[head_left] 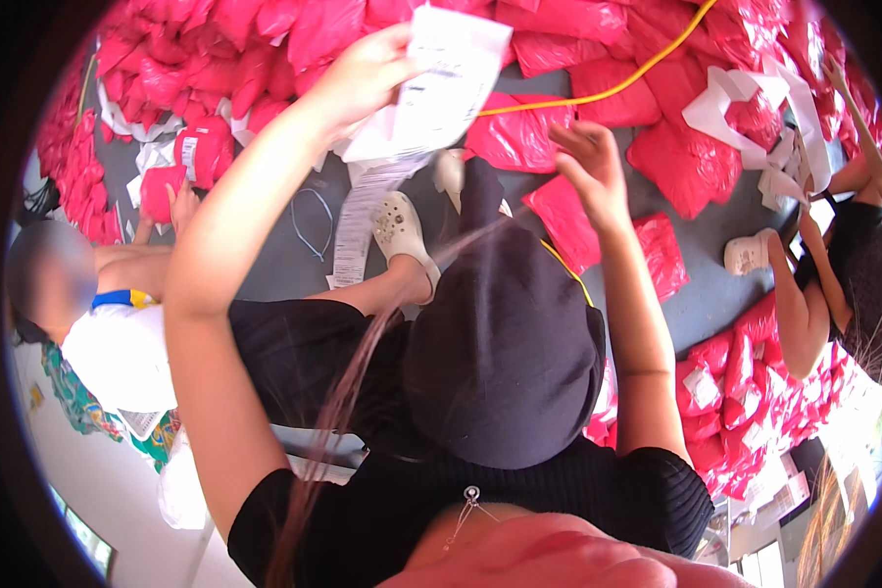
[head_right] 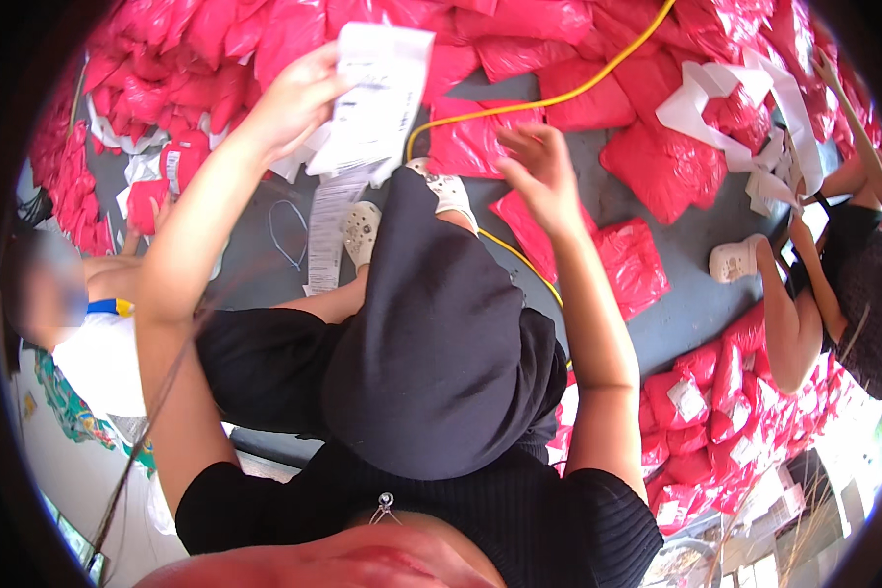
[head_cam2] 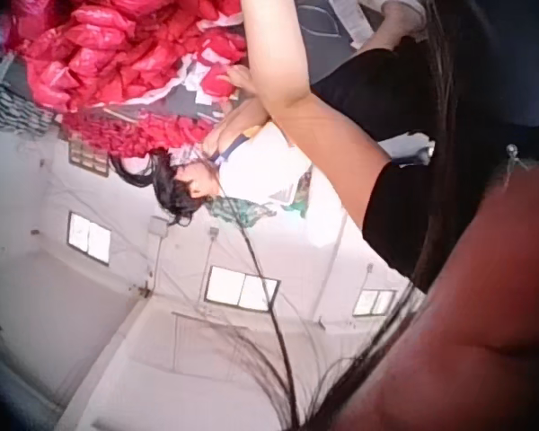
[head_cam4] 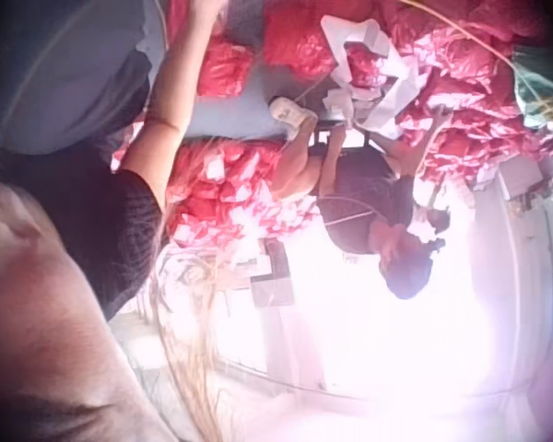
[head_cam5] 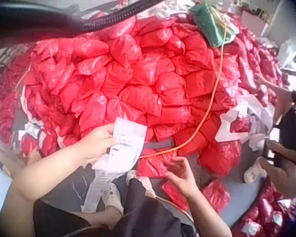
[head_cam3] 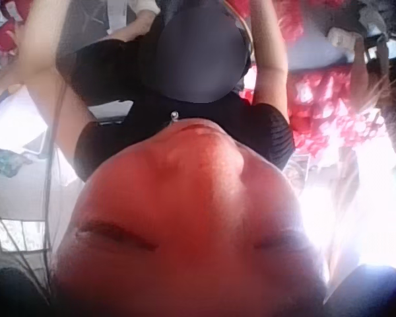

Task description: The person sits on the floor surrounded by pink plastic packages and repeatedly picks up a package, peels a shipping label from a roll, and sticks it onto the package. They then place the labeled package aside and repeat the process with additional packages.

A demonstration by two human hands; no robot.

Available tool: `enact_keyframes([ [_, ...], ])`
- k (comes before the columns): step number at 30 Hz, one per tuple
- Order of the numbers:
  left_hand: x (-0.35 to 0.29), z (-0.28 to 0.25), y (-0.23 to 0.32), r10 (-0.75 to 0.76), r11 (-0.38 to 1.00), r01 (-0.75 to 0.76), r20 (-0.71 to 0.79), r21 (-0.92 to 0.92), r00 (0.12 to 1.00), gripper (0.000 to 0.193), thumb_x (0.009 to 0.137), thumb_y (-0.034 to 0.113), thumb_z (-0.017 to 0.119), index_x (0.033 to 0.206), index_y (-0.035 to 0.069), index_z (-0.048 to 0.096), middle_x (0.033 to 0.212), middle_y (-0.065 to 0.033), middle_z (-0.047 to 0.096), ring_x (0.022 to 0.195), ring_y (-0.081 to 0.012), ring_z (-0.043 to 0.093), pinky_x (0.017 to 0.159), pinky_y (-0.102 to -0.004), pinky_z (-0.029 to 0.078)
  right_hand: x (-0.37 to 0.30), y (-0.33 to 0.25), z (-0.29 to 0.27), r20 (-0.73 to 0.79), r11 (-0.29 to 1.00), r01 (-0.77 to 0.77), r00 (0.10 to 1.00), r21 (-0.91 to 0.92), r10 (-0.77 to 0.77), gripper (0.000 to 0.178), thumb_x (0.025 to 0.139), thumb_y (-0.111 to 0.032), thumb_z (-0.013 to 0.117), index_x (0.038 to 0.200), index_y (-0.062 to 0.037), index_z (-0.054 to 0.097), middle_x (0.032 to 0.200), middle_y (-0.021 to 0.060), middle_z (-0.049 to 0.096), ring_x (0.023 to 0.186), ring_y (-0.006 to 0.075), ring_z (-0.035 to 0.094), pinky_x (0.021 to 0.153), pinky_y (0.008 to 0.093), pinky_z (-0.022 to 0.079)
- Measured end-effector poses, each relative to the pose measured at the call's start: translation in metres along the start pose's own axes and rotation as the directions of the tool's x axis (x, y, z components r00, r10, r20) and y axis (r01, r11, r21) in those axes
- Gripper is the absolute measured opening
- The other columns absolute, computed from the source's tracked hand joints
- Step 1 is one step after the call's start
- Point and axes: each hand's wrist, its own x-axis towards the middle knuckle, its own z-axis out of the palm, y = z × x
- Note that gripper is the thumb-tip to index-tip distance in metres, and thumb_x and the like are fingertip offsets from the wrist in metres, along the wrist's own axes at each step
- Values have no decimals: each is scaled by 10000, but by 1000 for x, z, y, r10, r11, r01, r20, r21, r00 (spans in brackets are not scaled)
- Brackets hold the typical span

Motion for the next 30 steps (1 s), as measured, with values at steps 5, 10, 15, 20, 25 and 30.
enact_keyframes([
  [5,30,7,-8,118,947,-125,-40,-296,992,399,938,110,501,1316,17,412,1215,-116,566,1105,-201,575,917,-327,480,52,-15,80,15,977,6,1000,212,-9,530,804,47,634,1236,-7,330,987,136,625,970,192,590,881,314,451],
  [10,18,17,-50,100,995,-100,26,24,995,373,931,159,540,1275,24,488,1150,-83,607,1004,-144,597,838,-273,483,82,-18,69,-212,967,46,977,250,8,492,799,68,623,1187,17,325,808,92,624,764,157,616,737,284,497],
  [15,12,40,-78,158,943,-106,-143,316,977,239,904,163,539,1055,1,631,876,-83,694,785,-137,641,732,-300,491,88,-19,56,-149,856,143,958,-497,-247,397,759,-53,694,1113,-51,515,842,58,622,837,191,608,757,354,486],
  [20,10,54,-71,114,857,-32,-128,514,985,218,902,182,514,1057,71,619,821,-171,649,744,-287,643,686,-351,485,64,-47,63,260,142,398,789,-906,-557,177,670,-213,767,834,-192,704,897,-28,599,907,201,542,751,352,413],
  [25,8,66,-73,61,838,19,-128,546,990,222,916,162,511,1061,19,600,866,-159,656,794,-218,631,713,-327,479,61,-41,59,361,41,460,746,-887,-559,146,663,-178,765,798,-168,710,835,-41,607,795,170,545,672,314,401],
  [30,8,67,-80,49,839,45,-158,543,986,228,919,133,508,1084,8,604,886,-129,672,783,-153,622,731,-287,475,63,-36,62,229,379,433,849,-818,-476,49,749,-119,692,786,-112,661,791,-16,615,627,166,592,541,278,436],
])
